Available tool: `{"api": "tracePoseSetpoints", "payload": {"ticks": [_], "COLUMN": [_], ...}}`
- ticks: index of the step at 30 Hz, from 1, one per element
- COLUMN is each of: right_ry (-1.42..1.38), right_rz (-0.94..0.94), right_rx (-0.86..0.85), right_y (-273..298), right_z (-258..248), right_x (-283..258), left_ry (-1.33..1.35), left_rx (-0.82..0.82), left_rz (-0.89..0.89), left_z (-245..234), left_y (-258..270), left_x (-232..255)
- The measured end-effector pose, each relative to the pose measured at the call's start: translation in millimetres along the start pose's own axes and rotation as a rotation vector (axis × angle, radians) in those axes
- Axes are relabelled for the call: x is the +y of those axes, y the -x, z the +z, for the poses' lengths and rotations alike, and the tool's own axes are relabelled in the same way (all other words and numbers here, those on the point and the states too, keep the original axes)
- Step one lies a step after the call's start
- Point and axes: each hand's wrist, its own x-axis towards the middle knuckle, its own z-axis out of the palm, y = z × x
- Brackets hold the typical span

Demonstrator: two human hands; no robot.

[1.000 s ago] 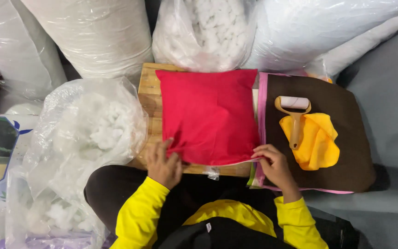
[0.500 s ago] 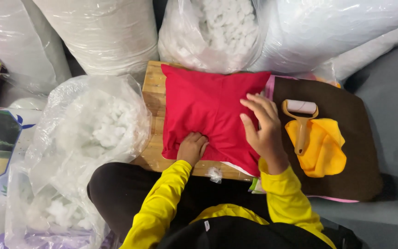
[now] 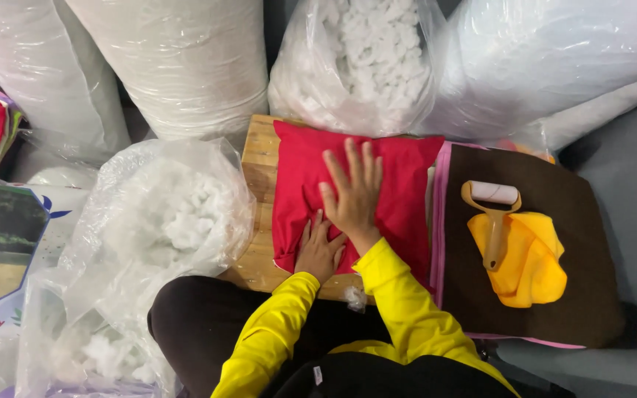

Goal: A person is stuffing a red pillowcase with white polyester fiberfill stuffing and then zipping it closed.

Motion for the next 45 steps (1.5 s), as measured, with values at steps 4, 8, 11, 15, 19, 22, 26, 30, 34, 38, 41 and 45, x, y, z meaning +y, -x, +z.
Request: {"api": "tracePoseSetpoints", "payload": {"ticks": [4, 8, 11, 15, 19, 22, 26, 30, 34, 38, 41, 45], "right_ry": [0.073, -0.003, 0.178, 0.147, 0.043, 0.107, 0.052, -0.019, 0.052, 0.106, -0.04, 0.125], "right_rz": [-0.003, -0.004, 0.106, 0.249, 0.217, 0.344, 0.607, 0.514, 0.134, 0.192, 0.114, 0.076], "right_rx": [-0.742, -0.464, -0.393, -0.707, -0.394, -0.495, -0.986, -0.681, -0.509, -0.898, -0.449, -0.558], "right_y": [20, -18, 8, 48, 25, 43, 40, -17, 26, 13, -7, 40], "right_z": [42, -10, -30, -12, -39, -27, -13, -49, 6, 19, -20, 0], "right_x": [12, 0, 24, 80, 83, 95, 131, 55, 25, 17, -7, 33], "left_ry": [0.012, 0.025, 0.035, 0.084, 0.022, 0.034, -0.018, -0.074, -0.1, -0.138, -0.117, -0.129], "left_rx": [-0.062, 0.0, 0.002, -0.01, 0.048, 0.049, 0.027, 0.02, 0.07, 0.04, 0.078, 0.041], "left_rz": [-0.055, -0.039, -0.031, -0.032, -0.032, -0.04, -0.046, -0.024, -0.03, -0.034, -0.018, -0.035], "left_z": [13, -14, -12, 23, -3, -3, -9, -9, 13, 16, 3, 12], "left_y": [5, -3, 0, 4, 3, 0, 4, 0, 7, 13, 5, 7], "left_x": [-5, 4, 3, -11, 2, 1, 8, 7, -5, -6, 0, -2]}}
